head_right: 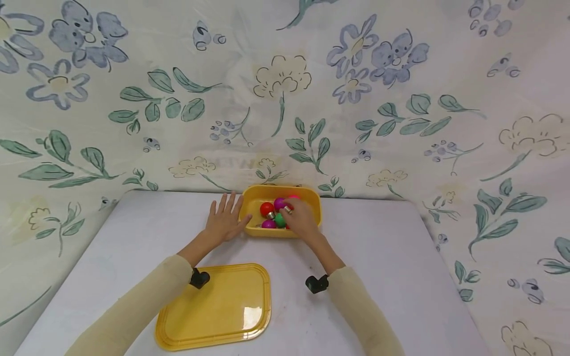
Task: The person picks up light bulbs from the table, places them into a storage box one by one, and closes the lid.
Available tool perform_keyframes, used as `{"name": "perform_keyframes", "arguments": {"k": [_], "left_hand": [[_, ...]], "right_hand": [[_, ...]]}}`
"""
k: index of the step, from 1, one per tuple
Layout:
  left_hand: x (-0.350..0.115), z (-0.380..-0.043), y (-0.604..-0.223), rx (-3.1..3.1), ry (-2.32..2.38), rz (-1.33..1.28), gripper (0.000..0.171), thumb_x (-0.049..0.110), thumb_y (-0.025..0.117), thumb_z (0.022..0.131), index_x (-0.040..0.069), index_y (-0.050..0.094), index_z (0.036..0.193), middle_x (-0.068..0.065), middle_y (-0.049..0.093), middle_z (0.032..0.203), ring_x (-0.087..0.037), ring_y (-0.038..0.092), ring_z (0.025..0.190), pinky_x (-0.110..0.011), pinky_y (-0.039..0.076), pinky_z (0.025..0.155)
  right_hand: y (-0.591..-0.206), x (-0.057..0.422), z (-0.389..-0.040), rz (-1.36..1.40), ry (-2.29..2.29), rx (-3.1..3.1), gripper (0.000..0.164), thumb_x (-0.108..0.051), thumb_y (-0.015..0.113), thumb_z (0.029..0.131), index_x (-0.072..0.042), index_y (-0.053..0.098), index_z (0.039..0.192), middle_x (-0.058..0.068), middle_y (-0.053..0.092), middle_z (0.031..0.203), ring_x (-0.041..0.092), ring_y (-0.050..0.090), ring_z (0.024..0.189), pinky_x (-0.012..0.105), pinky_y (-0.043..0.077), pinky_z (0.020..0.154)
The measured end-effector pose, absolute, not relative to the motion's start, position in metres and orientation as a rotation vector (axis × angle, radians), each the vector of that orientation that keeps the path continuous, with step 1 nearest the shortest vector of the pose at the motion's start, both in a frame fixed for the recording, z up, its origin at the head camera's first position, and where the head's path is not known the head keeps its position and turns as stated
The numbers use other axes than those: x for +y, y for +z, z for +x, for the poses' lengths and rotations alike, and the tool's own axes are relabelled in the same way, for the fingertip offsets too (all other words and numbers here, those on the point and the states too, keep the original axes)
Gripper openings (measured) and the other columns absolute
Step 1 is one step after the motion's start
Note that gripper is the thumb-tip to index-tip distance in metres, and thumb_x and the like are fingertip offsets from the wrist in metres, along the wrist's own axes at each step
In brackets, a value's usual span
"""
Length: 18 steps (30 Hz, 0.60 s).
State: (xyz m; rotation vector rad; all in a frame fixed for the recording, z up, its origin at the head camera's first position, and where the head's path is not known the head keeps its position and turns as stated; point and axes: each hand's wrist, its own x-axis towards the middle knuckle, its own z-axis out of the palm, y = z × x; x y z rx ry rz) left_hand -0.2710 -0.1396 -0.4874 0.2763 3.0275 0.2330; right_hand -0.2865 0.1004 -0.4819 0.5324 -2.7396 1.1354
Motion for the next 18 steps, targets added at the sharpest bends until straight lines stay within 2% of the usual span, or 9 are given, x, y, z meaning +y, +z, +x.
{"name": "perform_keyframes", "arguments": {"k": [9, 15, 18], "left_hand": [[-0.141, -0.273, -0.491, 3.034, 0.233, 0.288, 0.076, 0.055, 0.027, 0.105, 0.005, 0.014, 0.160, -0.020, 0.005, 0.165, -0.040, 0.001, 0.150, -0.059, -0.004, 0.116], [-0.139, -0.273, -0.490, 3.028, 0.220, 0.289, 0.076, 0.055, 0.027, 0.105, 0.005, 0.013, 0.160, -0.020, 0.005, 0.165, -0.040, 0.001, 0.150, -0.061, -0.003, 0.116], [-0.139, -0.273, -0.488, 3.026, 0.203, 0.284, 0.076, 0.055, 0.027, 0.105, 0.005, 0.012, 0.161, -0.020, 0.005, 0.165, -0.040, 0.001, 0.150, -0.061, -0.001, 0.116]], "right_hand": [[-0.480, 0.123, -0.270, 0.617, 1.088, -2.641, 0.031, -0.011, 0.070, 0.095, 0.003, 0.068, 0.122, 0.017, 0.069, 0.118, 0.033, 0.062, 0.111, 0.045, 0.049, 0.098], [-0.482, 0.136, -0.255, 0.555, 1.007, -2.727, 0.041, -0.019, 0.068, 0.097, -0.003, 0.062, 0.134, 0.014, 0.062, 0.133, 0.033, 0.054, 0.127, 0.047, 0.044, 0.104], [-0.483, 0.143, -0.249, 0.531, 0.962, -2.766, 0.043, -0.021, 0.067, 0.098, -0.004, 0.060, 0.137, 0.014, 0.059, 0.138, 0.034, 0.052, 0.130, 0.048, 0.043, 0.105]]}}
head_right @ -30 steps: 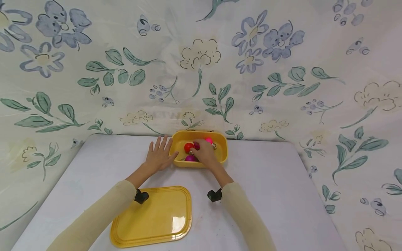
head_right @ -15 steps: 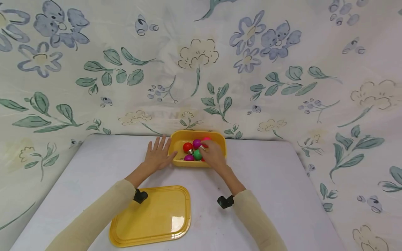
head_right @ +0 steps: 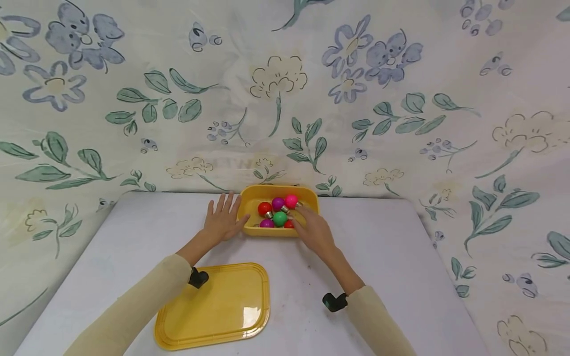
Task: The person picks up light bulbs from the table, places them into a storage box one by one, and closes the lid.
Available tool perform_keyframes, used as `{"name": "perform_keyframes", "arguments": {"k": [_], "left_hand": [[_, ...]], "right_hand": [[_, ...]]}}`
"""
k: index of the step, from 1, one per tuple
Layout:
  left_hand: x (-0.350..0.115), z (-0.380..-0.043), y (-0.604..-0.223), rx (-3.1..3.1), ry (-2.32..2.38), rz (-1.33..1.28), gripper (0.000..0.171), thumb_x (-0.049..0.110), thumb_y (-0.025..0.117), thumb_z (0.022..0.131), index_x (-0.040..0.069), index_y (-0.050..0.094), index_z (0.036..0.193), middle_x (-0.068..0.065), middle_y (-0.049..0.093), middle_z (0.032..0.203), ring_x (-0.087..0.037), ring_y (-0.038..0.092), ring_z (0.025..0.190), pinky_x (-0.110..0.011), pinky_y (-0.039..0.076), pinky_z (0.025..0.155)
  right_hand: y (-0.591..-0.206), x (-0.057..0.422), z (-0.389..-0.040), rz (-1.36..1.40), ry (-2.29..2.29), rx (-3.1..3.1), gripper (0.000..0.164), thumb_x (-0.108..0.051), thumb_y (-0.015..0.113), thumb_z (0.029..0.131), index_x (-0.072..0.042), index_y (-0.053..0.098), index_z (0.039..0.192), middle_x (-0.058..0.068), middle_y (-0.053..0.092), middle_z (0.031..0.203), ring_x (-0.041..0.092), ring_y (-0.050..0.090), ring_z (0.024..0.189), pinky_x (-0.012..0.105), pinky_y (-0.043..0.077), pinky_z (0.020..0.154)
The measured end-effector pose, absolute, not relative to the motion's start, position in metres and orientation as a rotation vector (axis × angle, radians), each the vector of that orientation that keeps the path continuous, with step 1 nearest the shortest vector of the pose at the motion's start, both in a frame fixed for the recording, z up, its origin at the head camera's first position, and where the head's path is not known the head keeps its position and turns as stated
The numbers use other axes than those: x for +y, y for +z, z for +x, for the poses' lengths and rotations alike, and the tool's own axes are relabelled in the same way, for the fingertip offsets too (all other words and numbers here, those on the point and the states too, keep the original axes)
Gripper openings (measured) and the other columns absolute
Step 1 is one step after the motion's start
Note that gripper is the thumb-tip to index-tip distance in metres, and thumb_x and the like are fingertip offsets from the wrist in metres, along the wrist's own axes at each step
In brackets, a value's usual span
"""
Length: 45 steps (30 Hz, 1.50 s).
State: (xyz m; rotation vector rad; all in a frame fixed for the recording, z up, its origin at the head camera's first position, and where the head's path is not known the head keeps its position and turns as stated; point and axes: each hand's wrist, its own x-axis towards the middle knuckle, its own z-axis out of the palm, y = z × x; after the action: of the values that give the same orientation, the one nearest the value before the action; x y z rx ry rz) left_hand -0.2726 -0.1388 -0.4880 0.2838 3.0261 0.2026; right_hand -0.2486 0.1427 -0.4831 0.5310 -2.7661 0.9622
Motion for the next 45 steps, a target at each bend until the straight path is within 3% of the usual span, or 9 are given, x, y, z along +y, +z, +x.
{"name": "perform_keyframes", "arguments": {"k": [14, 20, 26, 32, 39, 45], "left_hand": [[-0.139, -0.276, -0.487, 3.062, 0.059, 0.303, 0.077, 0.056, 0.030, 0.104, 0.002, 0.019, 0.159, -0.020, 0.011, 0.164, -0.039, 0.006, 0.150, -0.061, 0.003, 0.116], [-0.145, -0.268, -0.483, 3.064, 0.229, 0.250, 0.075, 0.055, 0.026, 0.105, 0.002, 0.022, 0.158, -0.023, 0.019, 0.162, -0.042, 0.014, 0.148, -0.063, 0.006, 0.115], [-0.157, -0.245, -0.478, 3.032, 0.449, 0.264, 0.070, 0.049, 0.028, 0.107, 0.000, 0.025, 0.157, -0.028, 0.032, 0.155, -0.047, 0.030, 0.141, -0.064, 0.023, 0.111], [-0.175, -0.216, -0.475, 2.987, 0.598, 0.256, 0.068, 0.046, 0.032, 0.108, -0.003, 0.027, 0.155, -0.032, 0.042, 0.147, -0.049, 0.044, 0.131, -0.062, 0.039, 0.102], [-0.197, -0.182, -0.472, 2.915, 0.849, 0.230, 0.066, 0.043, 0.039, 0.108, -0.004, 0.029, 0.153, -0.032, 0.055, 0.134, -0.047, 0.057, 0.118, -0.062, 0.048, 0.089], [-0.218, -0.156, -0.472, 2.848, 0.964, 0.191, 0.059, 0.034, 0.047, 0.107, -0.008, 0.039, 0.146, -0.031, 0.060, 0.126, -0.044, 0.062, 0.112, -0.058, 0.051, 0.088]], "right_hand": [[-0.484, 0.162, -0.225, 0.531, 0.809, -2.775, 0.037, -0.019, 0.069, 0.096, -0.003, 0.065, 0.129, 0.013, 0.054, 0.144, 0.031, 0.051, 0.132, 0.045, 0.043, 0.104], [-0.485, 0.167, -0.213, 0.540, 0.852, -2.737, 0.034, -0.018, 0.069, 0.096, -0.003, 0.067, 0.127, 0.014, 0.057, 0.140, 0.031, 0.053, 0.130, 0.044, 0.044, 0.104], [-0.488, 0.172, -0.197, 0.526, 0.898, -2.753, 0.036, -0.017, 0.073, 0.094, -0.002, 0.067, 0.126, 0.014, 0.059, 0.137, 0.031, 0.056, 0.127, 0.043, 0.047, 0.100], [-0.493, 0.176, -0.182, 0.506, 1.081, -2.777, 0.040, -0.014, 0.076, 0.091, -0.001, 0.065, 0.127, 0.014, 0.061, 0.134, 0.031, 0.064, 0.113, 0.040, 0.054, 0.089], [-0.505, 0.177, -0.165, 0.503, 1.291, -2.760, 0.036, -0.008, 0.076, 0.090, 0.000, 0.067, 0.124, 0.013, 0.067, 0.122, 0.028, 0.068, 0.104, 0.034, 0.057, 0.083], [-0.516, 0.176, -0.152, 0.510, 1.434, -2.759, 0.032, -0.008, 0.073, 0.091, 0.001, 0.068, 0.121, 0.016, 0.069, 0.118, 0.026, 0.070, 0.097, 0.027, 0.057, 0.077]]}}
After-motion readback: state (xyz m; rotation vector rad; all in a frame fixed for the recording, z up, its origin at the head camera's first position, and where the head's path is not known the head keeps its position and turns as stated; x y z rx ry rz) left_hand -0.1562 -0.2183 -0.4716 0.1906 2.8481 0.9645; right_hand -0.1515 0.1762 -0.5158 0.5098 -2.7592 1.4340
